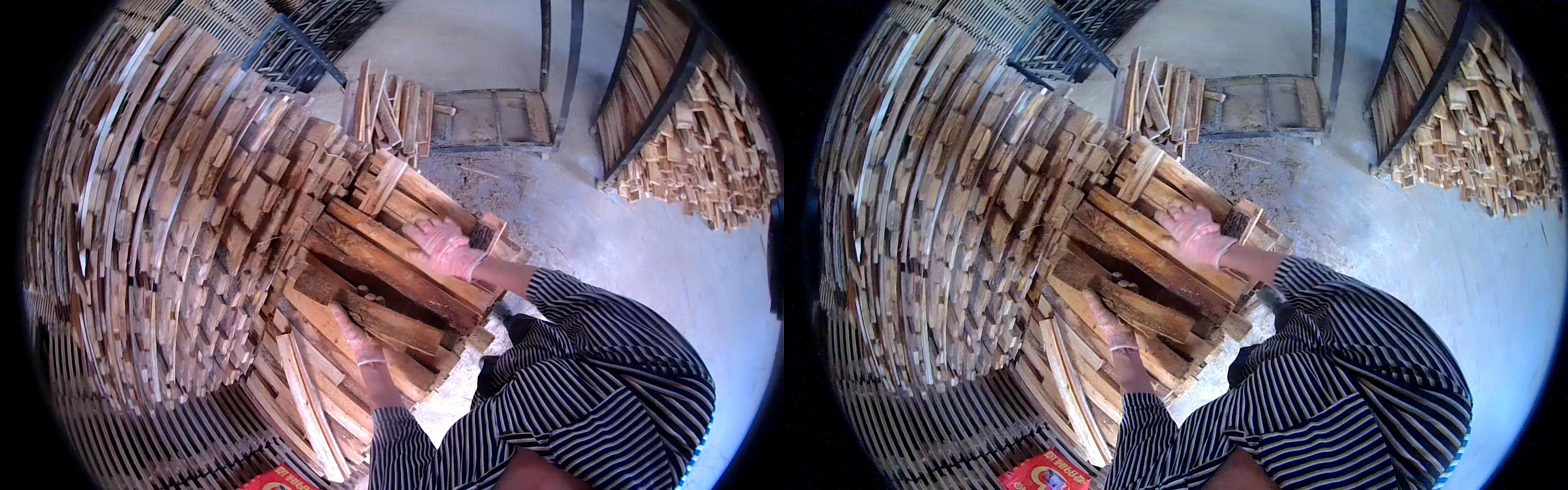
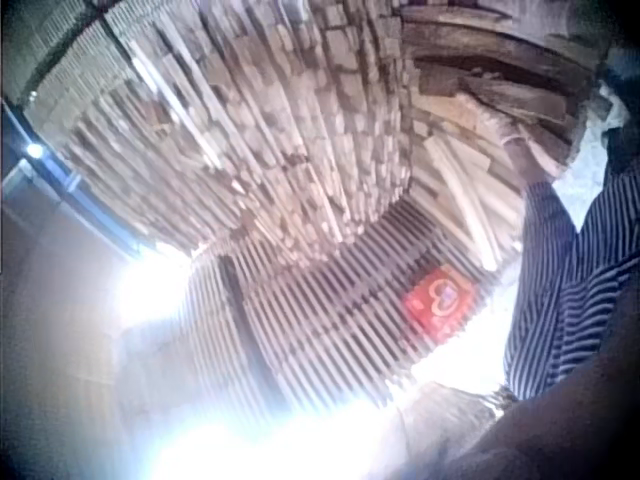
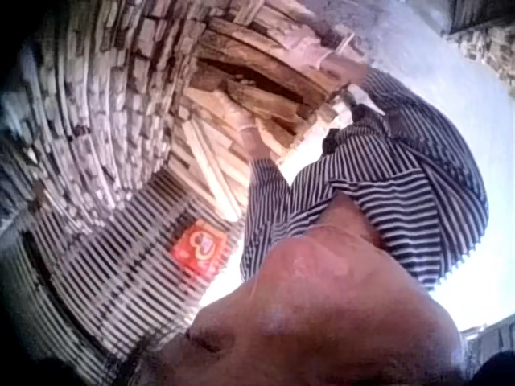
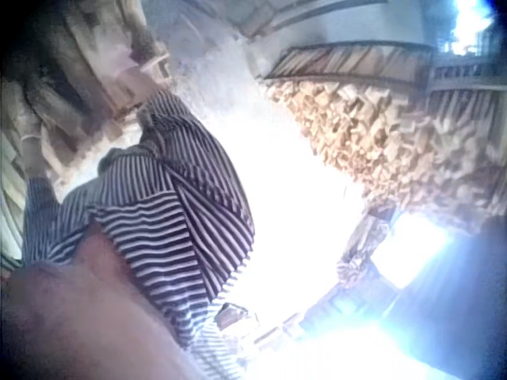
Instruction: The person repeatedly picks up bundles of wooden planks from a large pile and stacks them onto a metal rack. They handle the wood by hand, arranging the planks in layers to build up the stack.
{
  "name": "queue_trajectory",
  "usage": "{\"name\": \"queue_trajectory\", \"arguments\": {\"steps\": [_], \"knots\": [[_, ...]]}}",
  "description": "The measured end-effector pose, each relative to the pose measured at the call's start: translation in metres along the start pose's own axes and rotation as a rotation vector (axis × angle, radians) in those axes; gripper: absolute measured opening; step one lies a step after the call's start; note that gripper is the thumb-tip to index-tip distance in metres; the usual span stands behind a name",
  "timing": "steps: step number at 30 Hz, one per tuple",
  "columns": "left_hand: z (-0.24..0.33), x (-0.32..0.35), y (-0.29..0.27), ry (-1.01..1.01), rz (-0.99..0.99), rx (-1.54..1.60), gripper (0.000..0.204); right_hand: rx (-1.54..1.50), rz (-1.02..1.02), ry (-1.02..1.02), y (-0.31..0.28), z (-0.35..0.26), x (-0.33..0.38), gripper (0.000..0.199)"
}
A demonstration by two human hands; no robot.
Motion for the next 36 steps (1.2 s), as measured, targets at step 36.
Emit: {"name": "queue_trajectory", "arguments": {"steps": [36], "knots": [[-0.029, -0.019, 0.093, -0.036, 0.071, 0.123, 0.073, -0.775, -0.38, 0.093, -0.045, -0.044, -0.031, 0.095]]}}
Point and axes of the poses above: each hand's wrist, its own x-axis away from the middle knuckle, its own y-axis out of the palm, z = x × y, the point moved 2 cm from there along -x, towards the middle knuckle, and after that the axes turned 8 degrees about -y, right-handed, at the moved point
